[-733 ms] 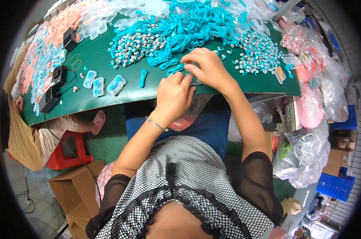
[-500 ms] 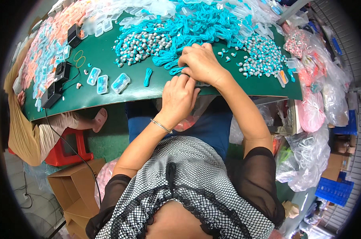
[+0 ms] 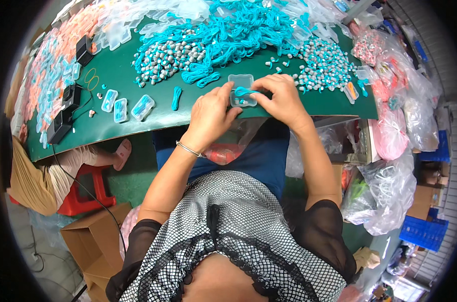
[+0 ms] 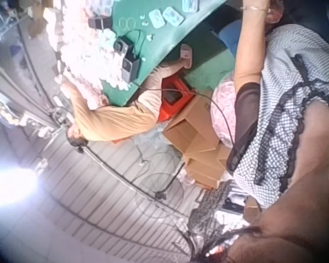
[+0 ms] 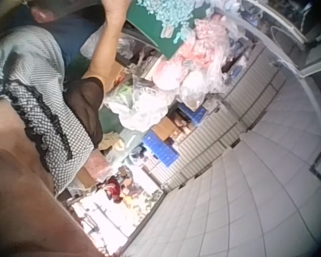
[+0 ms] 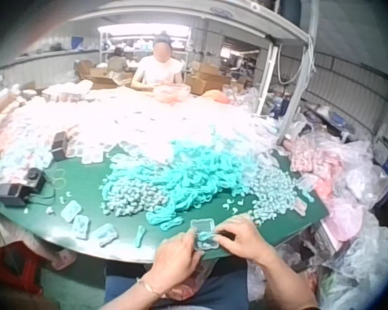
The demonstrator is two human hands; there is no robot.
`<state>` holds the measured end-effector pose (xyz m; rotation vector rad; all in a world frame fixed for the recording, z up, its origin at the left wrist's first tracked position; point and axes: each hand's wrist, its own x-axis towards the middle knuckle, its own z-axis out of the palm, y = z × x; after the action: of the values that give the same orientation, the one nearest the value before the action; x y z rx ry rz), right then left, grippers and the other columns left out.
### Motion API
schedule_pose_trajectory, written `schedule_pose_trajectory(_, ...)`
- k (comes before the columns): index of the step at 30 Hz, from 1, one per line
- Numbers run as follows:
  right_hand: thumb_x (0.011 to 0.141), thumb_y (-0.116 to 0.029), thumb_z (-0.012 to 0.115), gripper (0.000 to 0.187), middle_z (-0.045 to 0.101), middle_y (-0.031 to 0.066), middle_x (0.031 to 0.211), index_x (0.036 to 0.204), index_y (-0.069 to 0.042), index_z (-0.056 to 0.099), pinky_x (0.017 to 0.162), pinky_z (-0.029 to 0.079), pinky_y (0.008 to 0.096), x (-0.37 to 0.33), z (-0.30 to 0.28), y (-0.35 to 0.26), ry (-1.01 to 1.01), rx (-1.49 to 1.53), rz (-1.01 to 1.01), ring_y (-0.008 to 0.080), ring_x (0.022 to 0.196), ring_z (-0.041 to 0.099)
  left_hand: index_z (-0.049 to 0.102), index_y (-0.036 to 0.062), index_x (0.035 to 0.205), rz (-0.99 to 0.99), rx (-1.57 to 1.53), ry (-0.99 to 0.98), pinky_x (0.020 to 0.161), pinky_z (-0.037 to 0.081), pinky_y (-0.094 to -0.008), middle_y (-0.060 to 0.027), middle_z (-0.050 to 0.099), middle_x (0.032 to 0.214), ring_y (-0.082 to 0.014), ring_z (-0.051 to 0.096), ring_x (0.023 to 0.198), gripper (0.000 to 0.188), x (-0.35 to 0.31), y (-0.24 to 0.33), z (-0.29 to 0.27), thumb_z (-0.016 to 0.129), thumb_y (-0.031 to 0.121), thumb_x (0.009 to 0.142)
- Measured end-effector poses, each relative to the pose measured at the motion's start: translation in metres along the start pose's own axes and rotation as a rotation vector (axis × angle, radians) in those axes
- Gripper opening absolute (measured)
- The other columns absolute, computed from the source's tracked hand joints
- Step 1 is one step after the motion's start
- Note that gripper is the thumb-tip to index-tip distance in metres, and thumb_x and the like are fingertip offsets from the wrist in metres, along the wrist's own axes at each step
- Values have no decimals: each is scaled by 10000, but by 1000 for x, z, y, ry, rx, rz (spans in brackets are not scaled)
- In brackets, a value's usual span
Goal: The person is assembling small beaded items and placing them into small plastic containers.
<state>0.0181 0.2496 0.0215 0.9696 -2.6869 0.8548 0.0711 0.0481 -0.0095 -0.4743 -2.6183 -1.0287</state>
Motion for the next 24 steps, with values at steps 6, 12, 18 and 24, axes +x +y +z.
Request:
schedule_pose_trajectory(6,800,-159,732,182,648,55,945,967,-100,691,841,396,381,-4,5,-11,26,-213,-123,262,912,590,587,10,1068,-81,-37,-148,728,507,-471,-167,655,899,-368,662,833,389,10,3,-7,756,175,759)
schedule_pose_trajectory(12,806,-124,718,152,637,61,919,951,-86,693,835,421,384,-10,10,-8,53,-76,-77,269,899,590,597,30,1161,-60,-10,-107,676,496,-456,-143,643,859,-346,647,784,462,6,-2,-3,766,193,763)
schedule_pose_trajectory(18,798,-103,720,102,629,51,867,898,-93,702,800,418,368,-12,13,-13,148,-153,-120,246,861,592,601,28,1154,-72,-26,-113,671,494,-457,-143,643,853,-346,648,781,455,6,-1,-5,767,193,763)
schedule_pose_trajectory(24,785,-150,733,67,601,1,827,841,-125,706,843,366,403,-14,7,-23,41,-192,-108,203,840,578,604,25,1153,-36,-28,-75,674,494,-456,-144,645,848,-349,648,782,450,4,0,-4,763,186,765)
